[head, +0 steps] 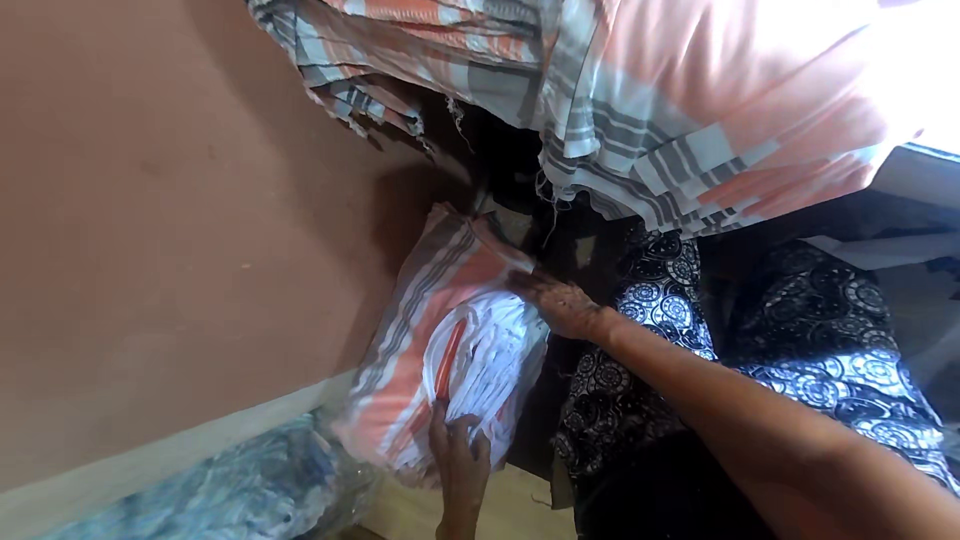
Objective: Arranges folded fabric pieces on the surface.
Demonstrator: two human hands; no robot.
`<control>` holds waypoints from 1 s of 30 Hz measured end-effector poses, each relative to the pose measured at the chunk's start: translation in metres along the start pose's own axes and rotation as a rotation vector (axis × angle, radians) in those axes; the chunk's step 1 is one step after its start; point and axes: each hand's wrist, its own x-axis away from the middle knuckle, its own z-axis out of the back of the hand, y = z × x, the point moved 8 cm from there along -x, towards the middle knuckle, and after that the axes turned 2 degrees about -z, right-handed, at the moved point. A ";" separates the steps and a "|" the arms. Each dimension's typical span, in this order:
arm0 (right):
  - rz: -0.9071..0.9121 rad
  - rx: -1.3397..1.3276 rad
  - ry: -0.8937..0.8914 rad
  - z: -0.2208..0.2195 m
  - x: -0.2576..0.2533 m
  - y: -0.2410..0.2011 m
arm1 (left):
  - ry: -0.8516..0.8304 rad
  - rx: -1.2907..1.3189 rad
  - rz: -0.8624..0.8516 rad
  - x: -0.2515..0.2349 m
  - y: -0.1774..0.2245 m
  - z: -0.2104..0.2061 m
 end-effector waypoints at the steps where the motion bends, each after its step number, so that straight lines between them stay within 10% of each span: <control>1: 0.000 0.005 -0.002 0.000 0.000 0.000 | 0.026 -0.009 -0.026 0.001 0.003 -0.003; 11: -0.009 -0.005 -0.011 0.000 0.000 0.000 | -0.271 -0.105 -0.067 -0.010 0.008 0.005; 30: -0.002 -0.008 -0.039 -0.001 -0.003 0.001 | 0.217 0.341 0.105 -0.026 -0.029 0.022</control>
